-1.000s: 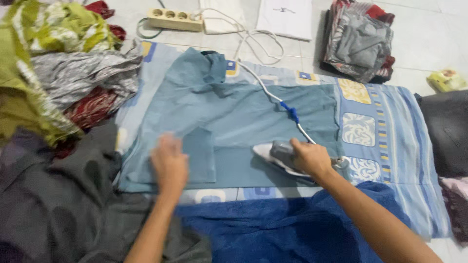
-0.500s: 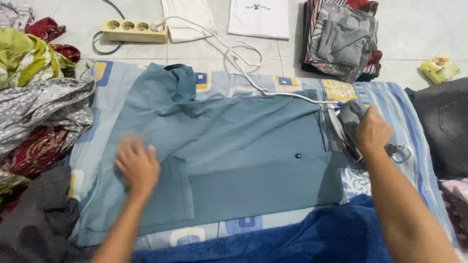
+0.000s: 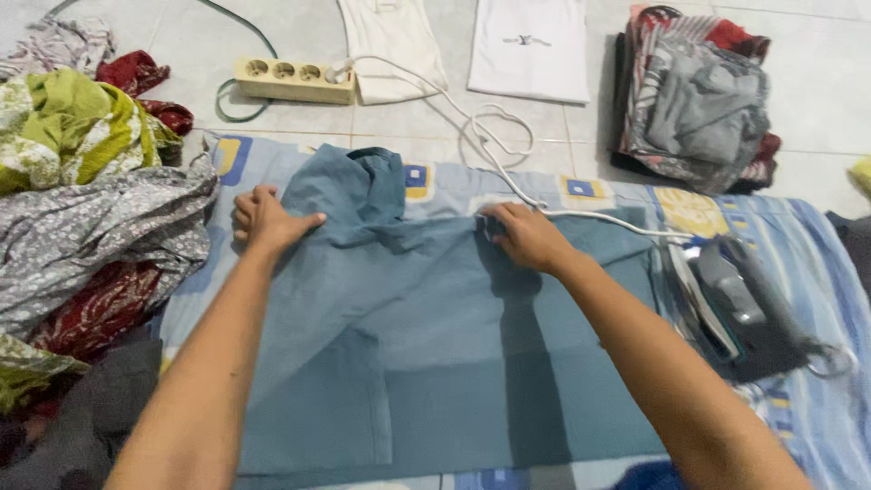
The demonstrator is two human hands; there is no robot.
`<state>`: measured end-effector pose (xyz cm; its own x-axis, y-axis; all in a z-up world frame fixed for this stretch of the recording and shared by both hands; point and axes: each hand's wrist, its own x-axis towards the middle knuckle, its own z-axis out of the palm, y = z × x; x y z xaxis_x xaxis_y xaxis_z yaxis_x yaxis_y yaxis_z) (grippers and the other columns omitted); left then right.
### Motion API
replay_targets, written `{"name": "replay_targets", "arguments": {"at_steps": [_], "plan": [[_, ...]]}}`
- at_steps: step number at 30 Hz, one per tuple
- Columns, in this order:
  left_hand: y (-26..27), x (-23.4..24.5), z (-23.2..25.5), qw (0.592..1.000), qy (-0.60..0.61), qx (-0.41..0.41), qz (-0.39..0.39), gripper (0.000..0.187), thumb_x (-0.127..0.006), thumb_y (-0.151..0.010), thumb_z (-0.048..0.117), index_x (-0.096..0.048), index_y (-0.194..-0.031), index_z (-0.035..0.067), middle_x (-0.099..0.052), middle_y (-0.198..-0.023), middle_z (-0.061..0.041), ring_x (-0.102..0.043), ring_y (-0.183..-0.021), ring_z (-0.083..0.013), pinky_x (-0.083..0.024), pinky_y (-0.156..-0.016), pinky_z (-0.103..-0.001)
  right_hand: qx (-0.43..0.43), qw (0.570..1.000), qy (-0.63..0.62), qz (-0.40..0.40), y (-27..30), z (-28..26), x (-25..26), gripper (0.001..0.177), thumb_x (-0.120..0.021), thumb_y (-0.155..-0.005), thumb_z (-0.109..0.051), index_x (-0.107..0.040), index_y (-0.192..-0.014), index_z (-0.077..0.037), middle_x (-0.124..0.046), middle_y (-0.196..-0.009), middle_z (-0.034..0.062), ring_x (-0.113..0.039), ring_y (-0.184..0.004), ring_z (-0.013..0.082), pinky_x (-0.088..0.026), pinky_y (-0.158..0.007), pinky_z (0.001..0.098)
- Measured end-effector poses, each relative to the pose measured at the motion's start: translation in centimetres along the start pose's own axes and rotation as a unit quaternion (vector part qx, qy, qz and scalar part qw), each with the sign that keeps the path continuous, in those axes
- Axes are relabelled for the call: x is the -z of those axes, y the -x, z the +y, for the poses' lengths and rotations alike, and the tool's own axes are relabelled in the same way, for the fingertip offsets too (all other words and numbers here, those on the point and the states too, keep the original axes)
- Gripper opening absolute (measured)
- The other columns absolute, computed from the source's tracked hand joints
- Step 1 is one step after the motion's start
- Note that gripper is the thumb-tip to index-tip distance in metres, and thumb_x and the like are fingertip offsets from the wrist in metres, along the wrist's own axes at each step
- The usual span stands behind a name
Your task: The person irons a blue shirt on a bed-like surface, folding the sleeves and ironing both sides before completing the fold.
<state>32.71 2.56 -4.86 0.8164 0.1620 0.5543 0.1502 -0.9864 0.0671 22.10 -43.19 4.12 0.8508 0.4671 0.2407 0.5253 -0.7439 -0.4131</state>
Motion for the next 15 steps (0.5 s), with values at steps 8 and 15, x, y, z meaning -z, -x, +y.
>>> {"name": "replay_targets", "arguments": {"at_steps": [8,15], "plan": [[-3.0,-1.0,-3.0,0.93,0.241,0.147,-0.235,0.046,-0.082,-0.098,0.039,-0.068,-0.105,-0.004,-0.069,-0.107,-0.024,-0.067,-0.095,-0.038,-0.052,-0.087,-0.042,-0.193,0.954,0.147,-0.174,-3.2,6.3,-1.0,0.036,-0.069,-0.093,-0.049,-0.072,-0.112,-0.019,-0.078,-0.102,0.0044,-0.071,-0.105,0.0284,-0.046,-0.099,0.0481],[-6.4,4.1,-3.2,0.851,0.363,0.222,-0.308,0.088,-0.094,-0.076,0.033,-0.049,-0.139,-0.009,-0.058,-0.13,-0.028,-0.061,-0.118,-0.0337,-0.052,-0.095,-0.04,-0.179,0.947,0.135,-0.231,-3.3,8.6,0.7,0.033,-0.067,-0.087,-0.051,-0.077,-0.107,-0.028,-0.079,-0.1,0.001,-0.07,-0.097,0.0248,-0.036,-0.098,0.0511]]}}
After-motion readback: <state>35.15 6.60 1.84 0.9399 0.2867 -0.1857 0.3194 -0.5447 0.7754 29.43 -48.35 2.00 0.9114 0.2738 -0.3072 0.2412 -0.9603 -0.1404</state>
